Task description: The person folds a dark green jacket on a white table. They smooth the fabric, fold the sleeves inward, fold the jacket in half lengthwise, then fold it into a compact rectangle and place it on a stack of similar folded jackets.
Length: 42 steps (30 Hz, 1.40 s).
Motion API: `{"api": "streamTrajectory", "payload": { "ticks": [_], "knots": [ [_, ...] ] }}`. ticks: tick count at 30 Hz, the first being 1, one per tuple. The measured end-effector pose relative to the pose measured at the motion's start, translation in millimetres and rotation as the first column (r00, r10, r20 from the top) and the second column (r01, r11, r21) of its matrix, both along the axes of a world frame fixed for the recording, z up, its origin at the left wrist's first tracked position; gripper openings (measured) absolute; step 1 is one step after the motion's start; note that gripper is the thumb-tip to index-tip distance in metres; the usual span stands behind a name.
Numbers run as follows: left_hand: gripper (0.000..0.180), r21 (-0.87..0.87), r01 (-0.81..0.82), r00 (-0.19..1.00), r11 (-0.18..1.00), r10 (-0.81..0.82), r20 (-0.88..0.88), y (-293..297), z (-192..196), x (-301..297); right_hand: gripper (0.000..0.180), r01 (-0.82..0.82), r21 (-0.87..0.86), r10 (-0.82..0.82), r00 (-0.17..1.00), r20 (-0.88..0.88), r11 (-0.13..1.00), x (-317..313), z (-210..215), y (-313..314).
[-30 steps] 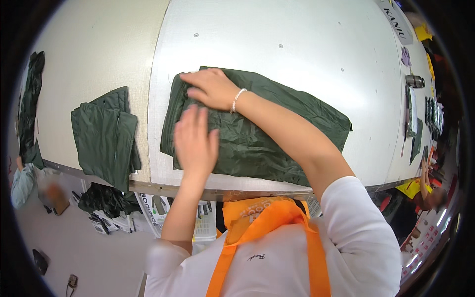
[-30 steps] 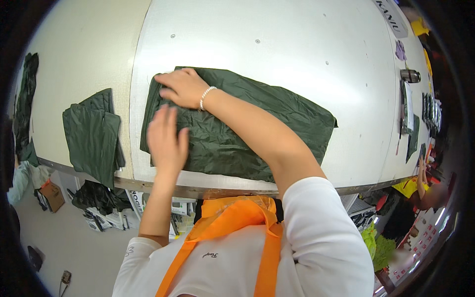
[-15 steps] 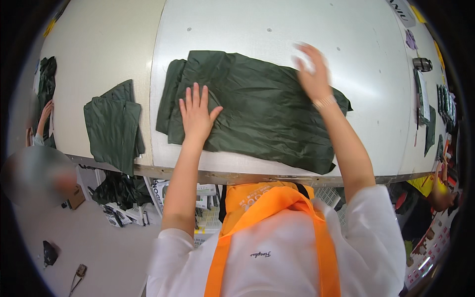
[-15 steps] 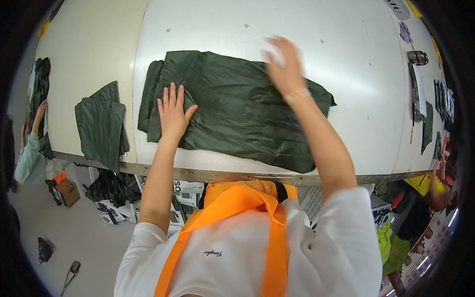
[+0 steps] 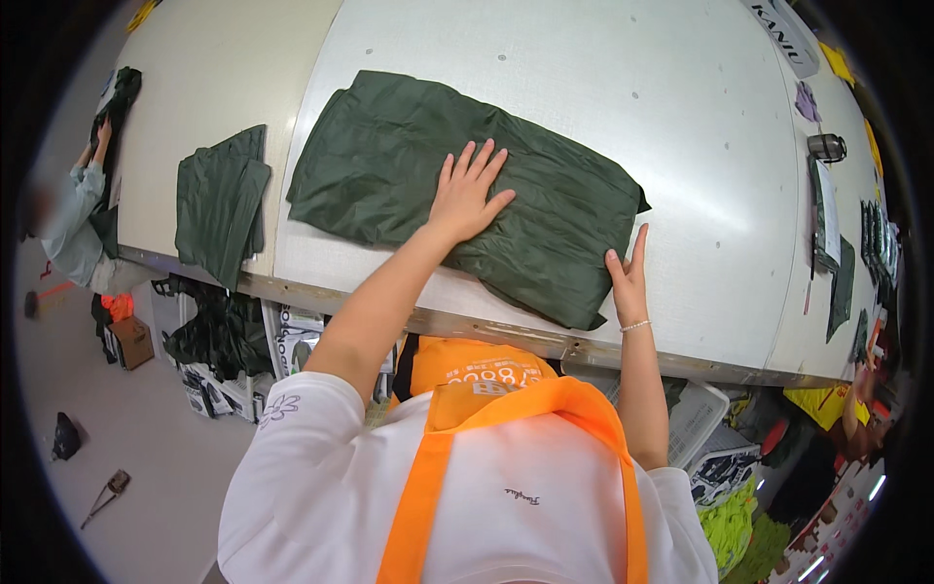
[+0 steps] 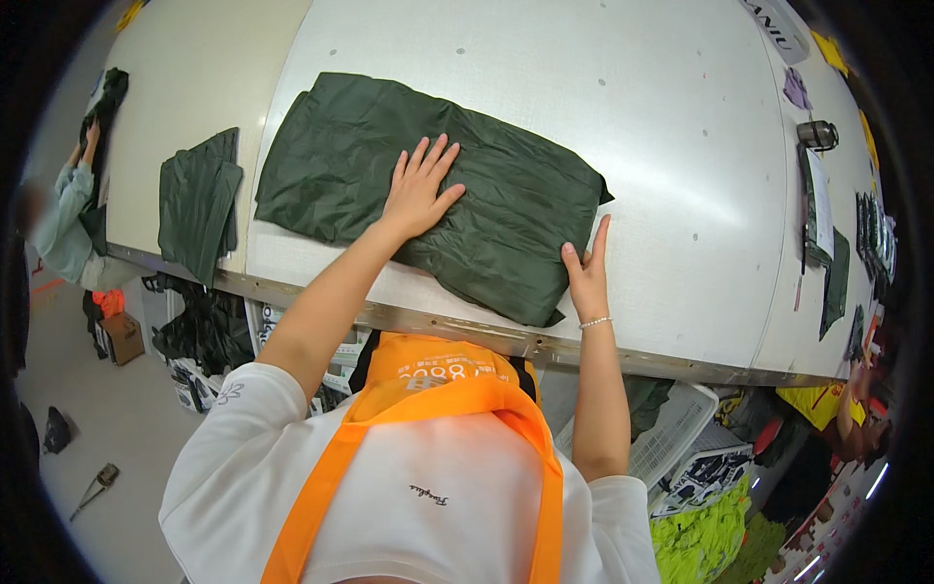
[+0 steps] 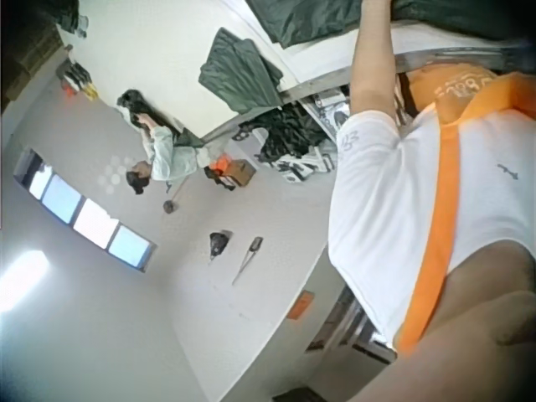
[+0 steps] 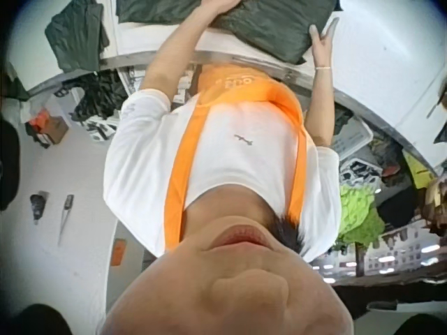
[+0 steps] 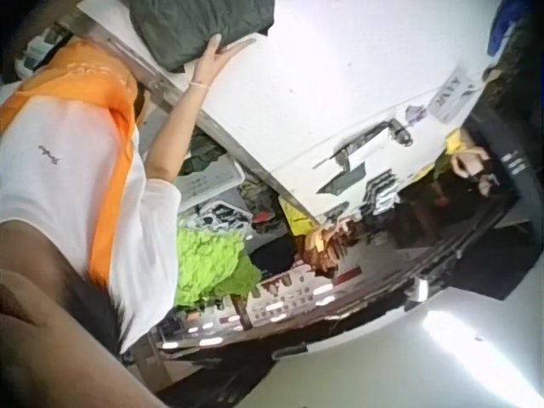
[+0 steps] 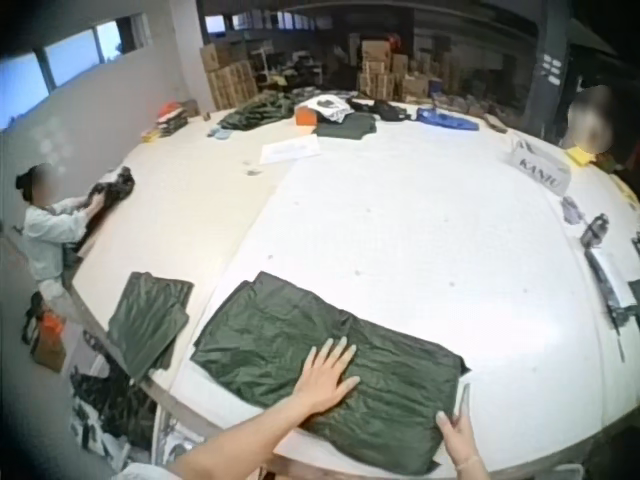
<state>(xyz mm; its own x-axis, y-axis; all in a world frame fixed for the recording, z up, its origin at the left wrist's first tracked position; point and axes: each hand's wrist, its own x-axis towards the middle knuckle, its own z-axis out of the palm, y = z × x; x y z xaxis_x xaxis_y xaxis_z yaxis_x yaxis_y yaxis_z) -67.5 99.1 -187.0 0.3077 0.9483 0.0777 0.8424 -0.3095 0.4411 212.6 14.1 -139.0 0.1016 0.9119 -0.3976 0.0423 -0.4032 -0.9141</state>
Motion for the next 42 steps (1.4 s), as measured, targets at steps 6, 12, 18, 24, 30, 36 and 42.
{"api": "streamTrajectory", "payload": {
  "ticks": [6, 12, 18, 24, 30, 36, 42],
  "knots": [
    [0.055, -0.168, 0.202, 0.867, 0.965, -0.096, 0.49, -0.9, -16.3, 0.9, 0.056, -0.175, 0.262, 0.131, 0.976, 0.177, 0.949, -43.4, 123.0, -3.4],
    [0.049, -0.318, 0.439, -0.389, 0.84, 0.497, 0.776, -53.7, -22.2, 10.4, 0.053, -0.673, 0.246, 0.428, 0.667, 0.61, 0.698, -174.3, 162.8, 94.6],
    [0.048, -0.358, 0.481, -0.617, 0.8, 0.599, 0.51, -91.6, -34.7, -0.7, 0.059, -0.754, -0.104, 0.66, 0.489, 0.57, 0.649, -227.3, 18.4, 148.5],
    [0.047, -0.367, 0.471, -0.633, 0.802, 0.597, 0.492, -91.3, -27.9, -8.7, 0.067, -0.539, 0.379, 0.15, 0.7, 0.698, 0.752, -105.8, 39.4, 93.9],
    [0.047, -0.42, 0.503, -0.52, 0.755, 0.653, 0.551, -82.6, -15.4, -1.8, 0.067, -0.385, -0.137, 0.402, 0.787, 0.469, 0.913, -64.9, -28.3, 74.2],
    [0.047, -0.569, 0.485, -0.175, 0.664, 0.711, 0.681, -79.5, 12.1, -19.8, 0.062, -0.361, -0.053, 0.346, 0.824, 0.448, 0.931, -57.2, -36.0, 70.3],
    [0.037, -0.934, -0.207, 0.015, 0.291, 0.956, 0.294, -131.8, 9.5, -85.6, 0.06, -0.414, -0.165, 0.419, 0.655, 0.629, 0.895, -61.8, -10.1, 65.9]
  ]
}}
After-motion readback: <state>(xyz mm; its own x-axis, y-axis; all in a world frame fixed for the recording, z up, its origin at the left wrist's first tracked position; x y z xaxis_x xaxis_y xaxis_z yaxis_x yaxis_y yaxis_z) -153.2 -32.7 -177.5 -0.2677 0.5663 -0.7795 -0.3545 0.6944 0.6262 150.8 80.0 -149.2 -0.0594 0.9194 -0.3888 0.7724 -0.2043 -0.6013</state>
